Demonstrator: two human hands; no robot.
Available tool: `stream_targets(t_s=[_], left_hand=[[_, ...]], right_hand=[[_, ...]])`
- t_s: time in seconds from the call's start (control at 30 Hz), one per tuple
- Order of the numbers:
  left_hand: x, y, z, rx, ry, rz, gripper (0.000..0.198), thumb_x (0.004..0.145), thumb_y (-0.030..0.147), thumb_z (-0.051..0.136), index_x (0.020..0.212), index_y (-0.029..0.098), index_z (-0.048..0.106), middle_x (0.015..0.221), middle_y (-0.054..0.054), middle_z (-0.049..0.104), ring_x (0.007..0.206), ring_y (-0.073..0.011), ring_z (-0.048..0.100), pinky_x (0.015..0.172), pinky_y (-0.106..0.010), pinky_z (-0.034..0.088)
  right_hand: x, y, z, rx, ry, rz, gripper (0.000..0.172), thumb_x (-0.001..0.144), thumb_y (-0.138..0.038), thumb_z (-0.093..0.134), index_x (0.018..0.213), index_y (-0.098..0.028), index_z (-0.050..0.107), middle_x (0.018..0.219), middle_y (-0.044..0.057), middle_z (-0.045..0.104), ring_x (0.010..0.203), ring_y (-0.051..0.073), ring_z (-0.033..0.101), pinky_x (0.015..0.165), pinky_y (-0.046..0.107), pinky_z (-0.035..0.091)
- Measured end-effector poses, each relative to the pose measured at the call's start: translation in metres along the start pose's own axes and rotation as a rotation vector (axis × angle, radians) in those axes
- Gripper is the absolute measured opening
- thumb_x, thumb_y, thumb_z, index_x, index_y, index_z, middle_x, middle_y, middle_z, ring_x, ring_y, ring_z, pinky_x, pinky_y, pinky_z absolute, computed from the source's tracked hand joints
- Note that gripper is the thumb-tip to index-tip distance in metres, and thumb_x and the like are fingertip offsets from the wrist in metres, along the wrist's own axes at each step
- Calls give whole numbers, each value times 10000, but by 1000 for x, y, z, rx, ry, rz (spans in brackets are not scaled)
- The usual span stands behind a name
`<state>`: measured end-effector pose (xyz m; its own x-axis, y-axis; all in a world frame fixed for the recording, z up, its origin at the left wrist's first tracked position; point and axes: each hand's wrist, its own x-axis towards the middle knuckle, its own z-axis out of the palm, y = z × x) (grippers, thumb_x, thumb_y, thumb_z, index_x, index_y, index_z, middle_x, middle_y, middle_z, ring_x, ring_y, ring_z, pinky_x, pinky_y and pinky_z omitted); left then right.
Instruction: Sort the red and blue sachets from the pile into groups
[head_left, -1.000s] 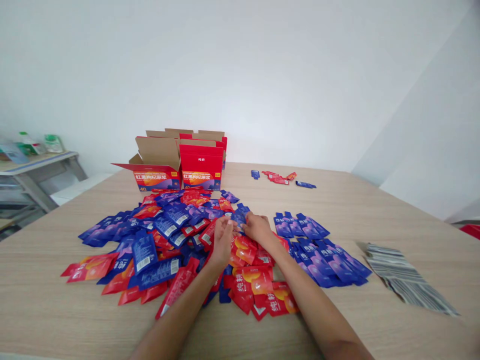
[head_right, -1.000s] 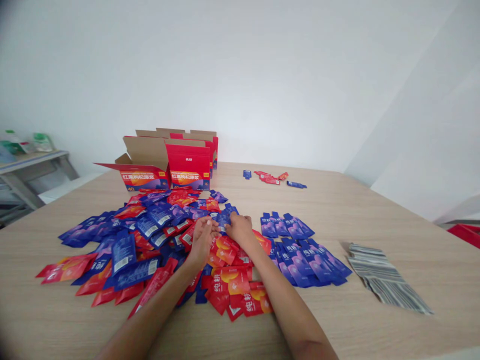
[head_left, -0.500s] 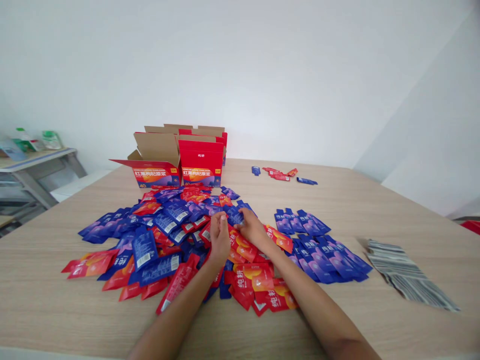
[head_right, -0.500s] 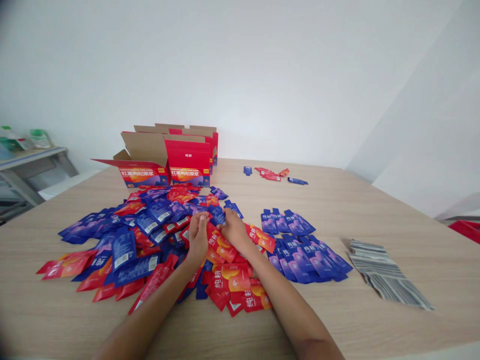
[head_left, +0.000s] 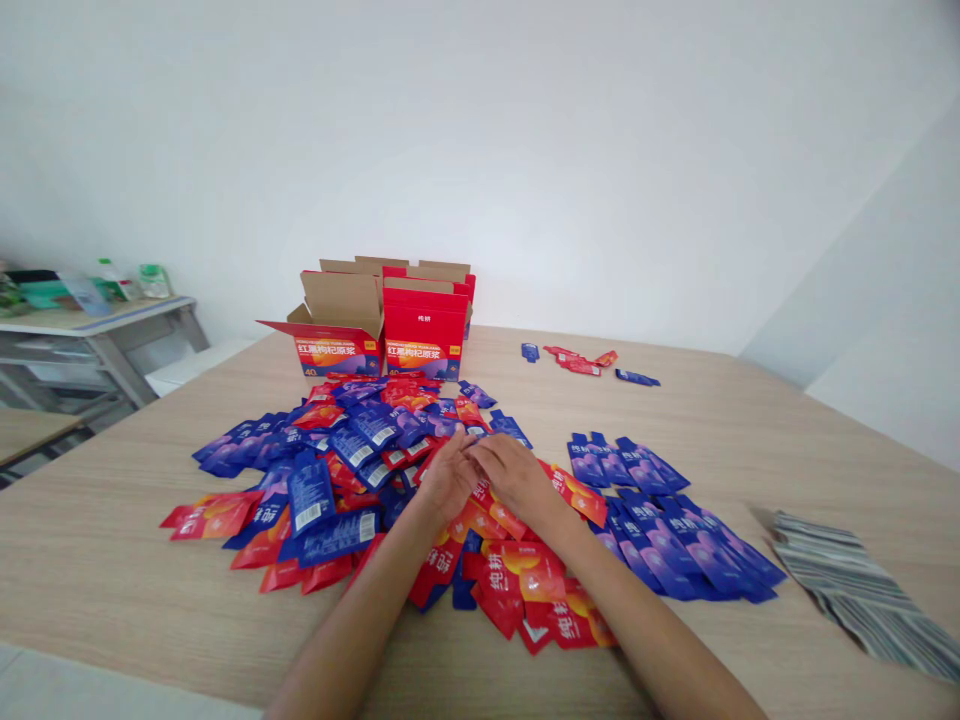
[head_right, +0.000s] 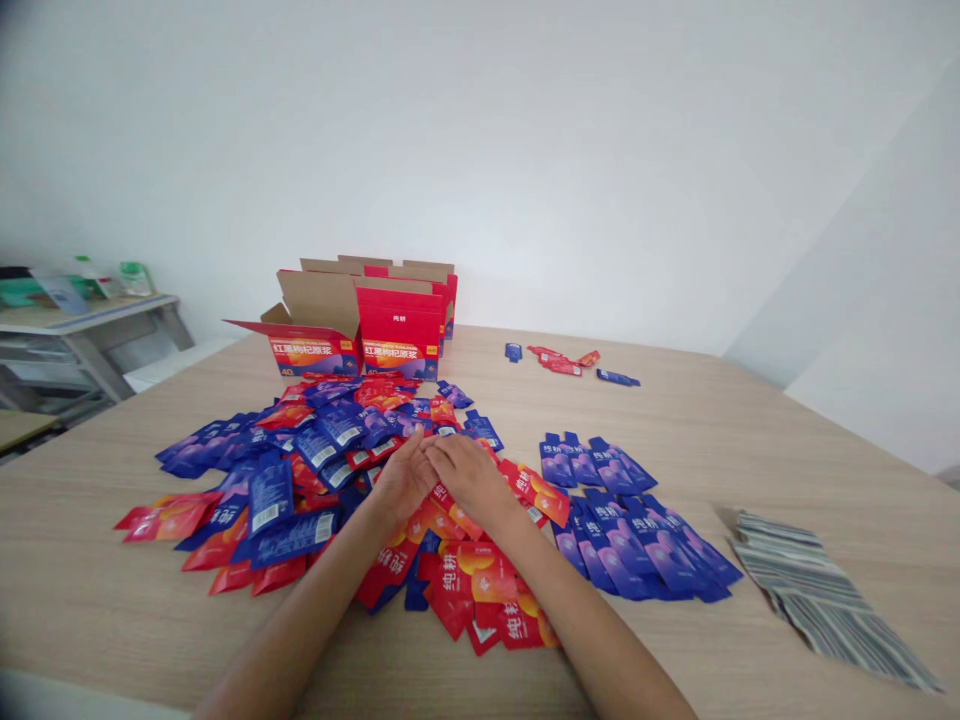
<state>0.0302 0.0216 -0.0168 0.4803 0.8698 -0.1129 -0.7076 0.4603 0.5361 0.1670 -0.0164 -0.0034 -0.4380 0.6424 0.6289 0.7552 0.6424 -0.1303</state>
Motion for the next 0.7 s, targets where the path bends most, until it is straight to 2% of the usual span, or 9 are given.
stream_targets(t_s=[0.07, 0.13, 0.27, 0.37, 0.47, 0.53, 0.57, 0.63, 0.7], left_hand=[[0, 6, -2, 9, 23, -77, 240, 774, 262, 805, 746, 130, 606, 655, 8, 619, 553, -67, 569, 508, -170, 428], [1, 7, -5, 41, 69, -87, 266, 729, 229, 827, 693, 138, 580, 597, 26, 589, 481, -58, 516, 421, -173, 338], [3, 4, -8, 82, 105, -35, 324, 640, 240, 881, 660, 153, 570, 561, 25, 585, 460, -93, 520, 405, -209, 340], [3, 3, -5, 75, 113, 47, 307, 604, 193, 896, 697, 149, 607, 563, 48, 582, 475, -74, 508, 440, -195, 363], [3, 3, -2, 68, 125, 192, 280, 614, 188, 892, 734, 146, 643, 650, 35, 642, 567, -73, 566, 540, -185, 434], [5, 2, -1, 72, 154, 302, 291, 609, 212, 900, 737, 148, 647, 691, 27, 666, 623, -80, 595, 629, -198, 479], [6, 1, -2, 73, 175, 345, 306, 601, 231, 907, 734, 151, 643, 688, 30, 665, 630, -80, 596, 656, -204, 488], [10, -1, -5, 75, 215, 388, 346, 578, 263, 919, 740, 156, 632, 679, 41, 655, 630, -72, 584, 678, -205, 488], [13, -3, -9, 95, 236, 416, 382, 565, 301, 921, 748, 163, 616, 678, 51, 639, 630, -66, 568, 677, -198, 475]], right_hand=[[1, -6, -1, -1, -87, -158, 245, 974, -122, 487, 1092, -222, 678, 1090, 110, 707, 1053, 249, 650, 955, 434, 547], [3, -9, -3, 28, -148, -212, 237, 976, -144, 495, 1049, -248, 695, 1087, 76, 714, 1053, 238, 660, 965, 421, 555], [3, -11, -9, 129, -162, -179, 137, 969, -288, 583, 991, -247, 712, 1126, 65, 716, 1086, 236, 666, 979, 427, 564], [0, -12, -8, 230, -72, -111, 175, 1002, -300, 541, 1034, -242, 703, 1149, 74, 715, 1096, 208, 666, 970, 405, 568], [0, -12, -5, 242, 179, 66, 213, 1002, -294, 521, 1143, -248, 673, 1265, 95, 670, 1196, 225, 621, 1046, 437, 513], [3, -9, -3, 241, 342, 296, 289, 969, -367, 565, 1216, -233, 632, 1301, 120, 637, 1227, 261, 589, 1068, 469, 476], [4, -6, -3, 280, 369, 415, 338, 952, -409, 577, 1232, -222, 614, 1259, 125, 648, 1177, 266, 606, 1032, 462, 491], [8, 0, -3, 421, 296, 577, 359, 919, -479, 579, 1150, -206, 621, 1037, 86, 692, 946, 237, 651, 859, 389, 541], [10, 5, -2, 538, 155, 617, 291, 883, -505, 588, 898, -216, 625, 737, -1, 626, 683, 180, 584, 654, 296, 491]])
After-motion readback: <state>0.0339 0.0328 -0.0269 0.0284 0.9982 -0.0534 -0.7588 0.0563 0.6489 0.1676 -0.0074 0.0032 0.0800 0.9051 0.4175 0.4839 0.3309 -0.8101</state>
